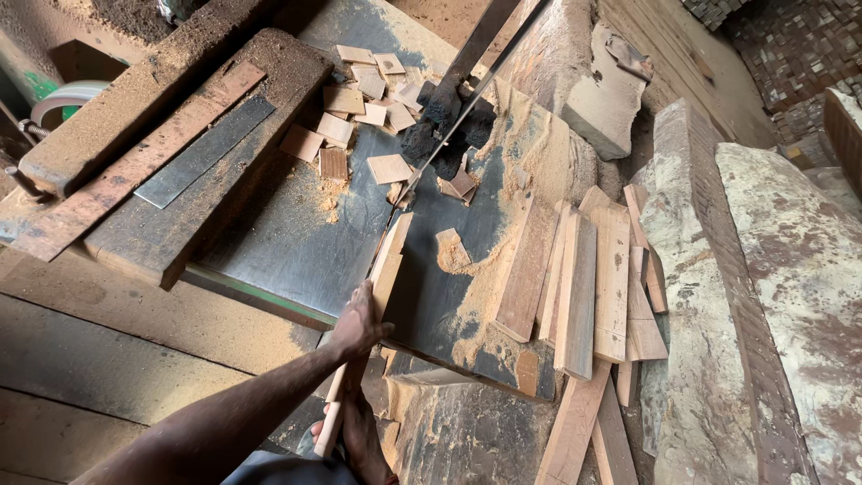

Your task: The person cuts a wooden plank into multiple smaller sections using a band saw. They guide the wood through the blade with their hands and move each resulting piece aside on the machine table.

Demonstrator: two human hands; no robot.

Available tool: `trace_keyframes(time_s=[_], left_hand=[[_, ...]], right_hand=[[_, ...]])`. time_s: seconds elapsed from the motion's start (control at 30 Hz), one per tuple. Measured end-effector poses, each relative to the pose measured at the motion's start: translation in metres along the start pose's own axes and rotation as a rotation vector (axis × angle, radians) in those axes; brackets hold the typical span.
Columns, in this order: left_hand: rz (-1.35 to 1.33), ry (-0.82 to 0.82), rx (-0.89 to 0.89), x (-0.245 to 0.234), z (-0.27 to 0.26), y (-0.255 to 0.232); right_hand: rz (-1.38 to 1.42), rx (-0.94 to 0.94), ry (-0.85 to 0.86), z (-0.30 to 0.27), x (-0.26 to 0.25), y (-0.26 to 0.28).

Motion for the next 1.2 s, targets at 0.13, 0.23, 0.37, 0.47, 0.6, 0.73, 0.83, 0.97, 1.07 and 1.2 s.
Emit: trace_keyframes(time_s=[0.13, 0.23, 0.37, 0.47, 0.6, 0.73, 0.83, 0.97, 1.07, 1.2], left_hand=[[-0.007, -0.022, -0.009, -0.003, 0.018, 0.002], [-0.013, -0.044, 0.005, 0.001, 0.03, 0.006], [0.001, -0.028, -0.034, 0.003, 0.042, 0.008], [-0.001, 0.001, -0.093, 0.005, 0.051, 0.009], [0.013, -0.038, -0.042, 0.002, 0.063, 0.005], [-0.011, 0.01, -0.117, 0.006, 0.07, 0.009], [-0.013, -0.001, -0.102, 0.007, 0.072, 0.008], [0.008, -0.017, -0.078, 0.008, 0.08, 0.008], [0.006, 0.002, -0.112, 0.009, 0.082, 0.009], [0.022, -0.016, -0.071, 0.005, 0.085, 0.004]], right_hand=[[0.094, 0.033, -0.045, 0.012, 0.001, 0.0], [0.107, 0.037, -0.077, 0.016, 0.001, 0.004], [0.009, 0.045, -0.096, 0.021, 0.0, 0.018], [-0.117, -0.02, -0.111, 0.029, -0.003, 0.03], [-0.099, -0.073, -0.092, 0.035, -0.004, 0.036], [-0.126, -0.074, -0.108, 0.043, -0.007, 0.042], [-0.137, -0.076, -0.095, 0.043, -0.007, 0.047], [-0.138, -0.087, -0.097, 0.048, -0.008, 0.05], [-0.124, -0.067, -0.126, 0.054, -0.011, 0.046], [-0.103, -0.122, -0.084, 0.057, -0.011, 0.048]])
Point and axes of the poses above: each hand's wrist, its own z-axis towards the middle knuckle, its own x-axis out of the palm, y = z × x, the point moved 9 cm from there along z, towards the middle knuckle, and after that the axes turned 6 degrees about -x, right-handed, at the moved point
